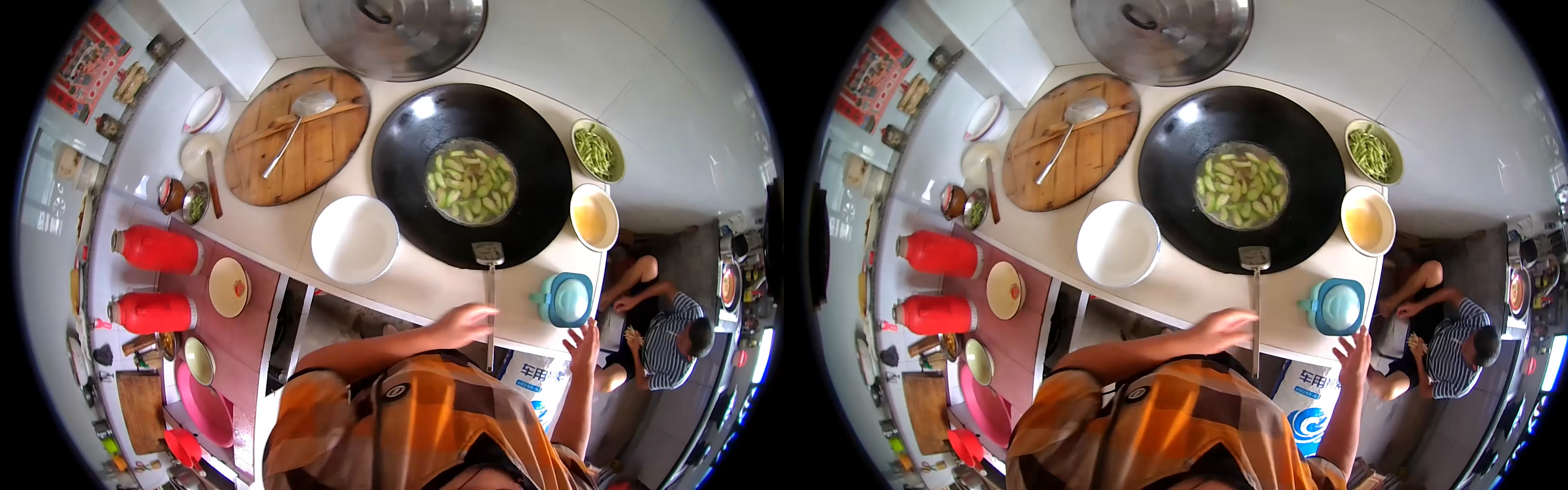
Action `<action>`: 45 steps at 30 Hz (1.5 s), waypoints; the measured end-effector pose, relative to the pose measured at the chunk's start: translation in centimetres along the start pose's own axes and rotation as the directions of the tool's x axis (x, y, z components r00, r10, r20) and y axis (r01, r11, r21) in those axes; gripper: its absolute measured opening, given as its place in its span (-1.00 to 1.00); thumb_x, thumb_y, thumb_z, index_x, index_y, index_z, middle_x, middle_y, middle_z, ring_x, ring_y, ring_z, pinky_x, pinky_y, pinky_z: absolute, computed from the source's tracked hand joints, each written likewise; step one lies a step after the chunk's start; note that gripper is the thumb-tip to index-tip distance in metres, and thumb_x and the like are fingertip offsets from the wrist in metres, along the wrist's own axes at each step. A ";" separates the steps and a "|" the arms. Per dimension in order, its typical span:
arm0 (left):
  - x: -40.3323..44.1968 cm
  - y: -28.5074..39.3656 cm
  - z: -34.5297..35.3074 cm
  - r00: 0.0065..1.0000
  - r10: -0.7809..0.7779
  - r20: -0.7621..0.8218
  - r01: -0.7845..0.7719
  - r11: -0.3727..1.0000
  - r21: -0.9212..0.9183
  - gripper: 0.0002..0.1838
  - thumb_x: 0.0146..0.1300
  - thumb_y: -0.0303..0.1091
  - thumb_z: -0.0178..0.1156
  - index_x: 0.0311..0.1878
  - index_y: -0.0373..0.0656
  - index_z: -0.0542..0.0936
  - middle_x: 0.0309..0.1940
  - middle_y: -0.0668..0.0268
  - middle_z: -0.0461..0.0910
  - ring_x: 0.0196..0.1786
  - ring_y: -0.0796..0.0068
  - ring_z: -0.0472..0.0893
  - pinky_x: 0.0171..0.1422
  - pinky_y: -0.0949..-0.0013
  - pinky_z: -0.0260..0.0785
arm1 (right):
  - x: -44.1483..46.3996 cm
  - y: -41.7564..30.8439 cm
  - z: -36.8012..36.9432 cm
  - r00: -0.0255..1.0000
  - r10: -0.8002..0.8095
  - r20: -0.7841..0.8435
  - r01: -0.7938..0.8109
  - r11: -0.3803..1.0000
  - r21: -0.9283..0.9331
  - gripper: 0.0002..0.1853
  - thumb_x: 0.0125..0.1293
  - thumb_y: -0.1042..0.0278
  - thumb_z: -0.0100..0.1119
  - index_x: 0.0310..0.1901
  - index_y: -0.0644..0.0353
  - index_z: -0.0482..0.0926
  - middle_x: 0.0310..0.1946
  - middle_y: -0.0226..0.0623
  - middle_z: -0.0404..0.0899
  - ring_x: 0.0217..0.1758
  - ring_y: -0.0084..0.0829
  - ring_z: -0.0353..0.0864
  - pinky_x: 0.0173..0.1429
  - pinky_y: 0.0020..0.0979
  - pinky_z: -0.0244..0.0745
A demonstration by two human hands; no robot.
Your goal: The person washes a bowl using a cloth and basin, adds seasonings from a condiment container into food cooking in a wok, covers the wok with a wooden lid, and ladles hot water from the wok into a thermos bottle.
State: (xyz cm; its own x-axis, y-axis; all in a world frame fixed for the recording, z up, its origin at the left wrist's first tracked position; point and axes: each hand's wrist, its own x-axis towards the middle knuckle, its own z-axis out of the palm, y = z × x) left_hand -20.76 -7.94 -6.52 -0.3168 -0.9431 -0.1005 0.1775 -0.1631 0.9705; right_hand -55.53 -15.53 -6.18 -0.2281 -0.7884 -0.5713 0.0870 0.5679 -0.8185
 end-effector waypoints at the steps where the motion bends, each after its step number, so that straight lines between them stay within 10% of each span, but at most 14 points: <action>1: -3.4 0.0 -2.4 0.981 -0.186 -0.061 0.179 0.979 -0.095 -0.57 0.27 -0.39 0.12 0.18 -0.27 0.34 0.12 0.16 0.40 0.15 0.38 0.44 0.20 0.31 0.36 | -1.0 0.1 1.1 1.000 0.012 -0.029 -0.010 0.997 0.074 -0.29 0.26 -0.17 0.00 0.33 0.01 0.09 0.30 -0.12 0.16 0.12 -0.06 0.40 -0.04 -0.10 0.45; 3: -8.5 2.6 -6.8 0.772 -0.546 -0.326 0.409 0.819 -0.403 -0.65 0.34 -0.33 -0.02 0.14 -0.25 0.32 -0.02 0.16 0.44 -0.07 0.40 0.52 0.02 0.30 0.47 | -2.2 1.5 2.0 0.991 0.089 -0.099 -0.052 0.942 0.330 -0.27 0.22 -0.16 0.07 0.31 0.01 0.07 0.23 -0.12 0.20 0.03 -0.08 0.43 -0.08 -0.10 0.48; 7: -13.5 1.1 -14.8 0.489 -0.543 -0.683 -0.046 0.766 -0.641 -0.52 0.34 -0.05 -0.07 0.12 -0.25 0.23 -0.06 0.09 0.39 -0.10 0.21 0.49 -0.05 0.22 0.41 | -5.9 5.0 4.3 0.991 0.085 -0.107 -0.051 0.958 0.282 -0.24 0.17 -0.13 0.15 0.29 0.01 0.06 0.09 -0.15 0.29 -0.11 -0.22 0.45 -0.14 -0.19 0.44; 10: -13.6 1.3 -17.5 0.546 -0.383 -0.745 -0.083 0.860 -0.503 -0.51 0.22 -0.32 0.00 0.21 -0.15 0.16 0.02 0.12 0.36 -0.09 0.20 0.51 -0.14 0.20 0.46 | -4.9 2.2 6.8 0.946 -0.054 -0.318 0.114 0.978 0.172 -0.14 0.16 -0.13 0.17 0.35 -0.04 -0.08 0.11 -0.20 0.30 -0.14 -0.32 0.48 -0.23 -0.32 0.39; 16: -13.5 1.7 -18.1 0.633 -0.308 -0.710 -0.071 0.890 -0.450 -0.33 -0.01 -0.56 -0.08 0.28 -0.11 0.12 0.05 0.11 0.37 -0.06 0.20 0.51 -0.17 0.18 0.49 | -2.5 0.3 8.8 0.984 -0.002 -0.175 0.038 0.979 0.201 -0.26 0.25 0.22 0.11 0.31 -0.09 -0.17 0.11 -0.11 0.29 -0.37 -0.21 0.61 -0.42 -0.26 0.57; 23: -9.9 4.7 -11.2 0.788 -0.389 -0.477 0.133 0.864 -0.485 -0.33 -0.07 -0.60 -0.07 0.25 -0.17 0.18 -0.04 0.14 0.42 -0.13 0.27 0.54 -0.28 0.32 0.48 | 0.7 -1.9 6.8 0.970 -0.021 -0.241 0.066 0.981 0.183 -0.29 0.24 0.23 0.13 0.31 -0.03 -0.08 -0.02 -0.13 0.33 -0.43 -0.33 0.56 -0.44 -0.28 0.59; 28: -3.7 3.0 -5.6 0.848 -0.436 -0.301 0.308 0.868 -0.390 -0.39 -0.07 -0.64 -0.05 0.19 -0.32 0.26 -0.05 0.09 0.46 -0.05 0.17 0.55 0.01 0.14 0.50 | 4.1 -2.3 3.7 0.980 -0.069 -0.185 0.076 0.996 0.036 -0.20 0.17 0.16 0.23 0.33 0.03 -0.05 -0.02 -0.10 0.35 -0.30 -0.30 0.56 -0.41 -0.25 0.60; 37: 4.8 -1.6 0.7 0.963 -0.262 -0.060 0.246 0.950 -0.194 -0.38 -0.06 -0.62 -0.07 0.21 -0.32 0.29 -0.01 0.19 0.49 0.04 0.40 0.49 0.14 0.35 0.34 | 2.6 -1.9 0.8 0.973 -0.178 -0.147 0.181 0.984 0.003 -0.40 0.29 0.05 0.08 0.27 0.10 0.15 0.01 -0.20 0.43 -0.29 -0.39 0.58 -0.43 -0.41 0.53; 43: 5.6 -1.7 1.5 0.970 -0.152 -0.189 0.131 0.984 -0.118 -0.44 0.18 -0.45 0.07 0.28 -0.08 0.22 -0.18 0.21 0.56 -0.28 0.49 0.63 -0.38 0.46 0.57 | -1.5 -3.2 2.0 0.882 -0.436 -0.176 0.429 0.900 -0.079 -0.61 0.37 0.19 -0.01 0.17 0.13 0.33 0.01 -0.34 0.46 -0.33 -0.55 0.56 -0.43 -0.60 0.44; 45: 5.7 -1.5 0.7 0.935 -0.280 -0.217 0.305 0.948 0.090 -0.48 0.21 -0.30 0.16 0.24 -0.11 0.29 -0.28 0.23 0.59 -0.47 0.52 0.60 -0.48 0.49 0.51 | -2.6 -3.4 4.1 0.839 -0.533 -0.112 0.529 0.846 -0.067 -0.63 0.38 0.22 -0.03 0.16 0.15 0.34 0.04 -0.33 0.46 -0.33 -0.58 0.54 -0.41 -0.63 0.42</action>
State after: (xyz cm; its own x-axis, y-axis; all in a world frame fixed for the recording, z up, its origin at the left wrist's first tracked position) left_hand -23.43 -12.84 -8.44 -0.1442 -0.8992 -0.4131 -0.0123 -0.4158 0.9094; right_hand -51.21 -16.38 -2.12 -0.3465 -0.9373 -0.0359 -0.1115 0.0792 -0.9906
